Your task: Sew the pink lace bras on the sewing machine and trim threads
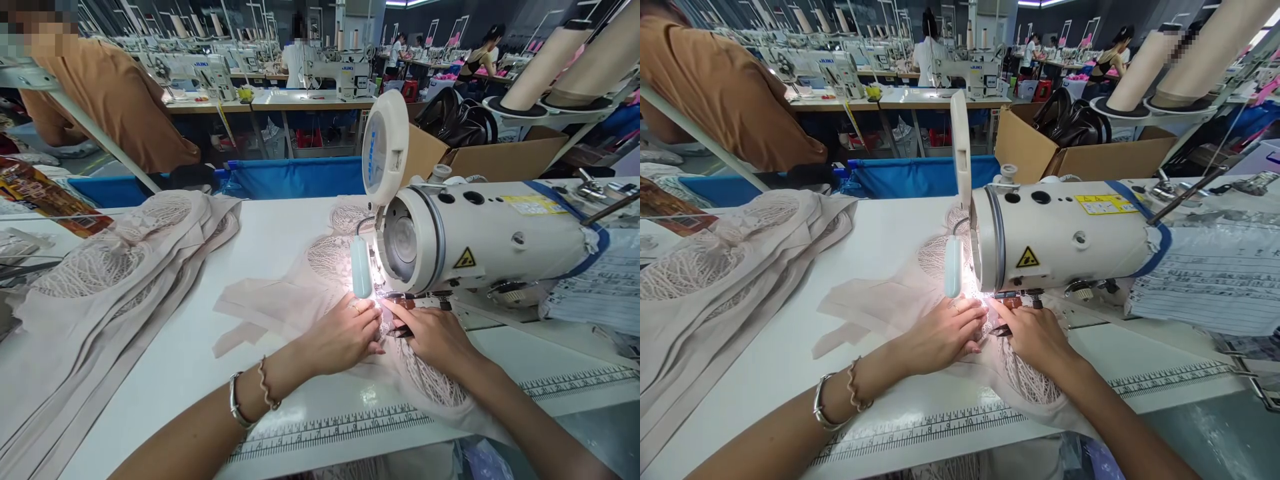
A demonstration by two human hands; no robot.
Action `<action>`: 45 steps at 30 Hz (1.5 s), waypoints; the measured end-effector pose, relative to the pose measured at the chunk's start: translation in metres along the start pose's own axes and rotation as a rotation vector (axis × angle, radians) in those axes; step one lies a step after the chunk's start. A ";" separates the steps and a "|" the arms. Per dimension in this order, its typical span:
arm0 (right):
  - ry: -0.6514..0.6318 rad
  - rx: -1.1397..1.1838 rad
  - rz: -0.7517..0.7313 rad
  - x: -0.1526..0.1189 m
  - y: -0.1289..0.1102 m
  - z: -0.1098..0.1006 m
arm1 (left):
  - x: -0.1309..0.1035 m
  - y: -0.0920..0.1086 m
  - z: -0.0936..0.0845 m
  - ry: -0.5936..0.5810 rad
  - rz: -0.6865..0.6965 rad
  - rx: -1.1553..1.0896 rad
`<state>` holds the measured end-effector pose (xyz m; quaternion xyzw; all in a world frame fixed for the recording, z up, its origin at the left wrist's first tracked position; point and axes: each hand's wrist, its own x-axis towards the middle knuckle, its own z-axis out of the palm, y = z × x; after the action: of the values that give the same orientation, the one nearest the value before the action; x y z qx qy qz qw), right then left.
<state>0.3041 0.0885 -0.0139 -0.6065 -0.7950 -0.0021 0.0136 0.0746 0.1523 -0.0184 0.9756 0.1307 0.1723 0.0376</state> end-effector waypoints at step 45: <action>0.306 0.054 -0.257 -0.031 0.022 -0.004 | 0.000 0.003 0.000 -0.029 -0.093 0.004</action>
<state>0.3332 0.0643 -0.0111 -0.4922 -0.8542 -0.0746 0.1504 0.0756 0.1491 -0.0180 0.9709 0.1756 0.1561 0.0457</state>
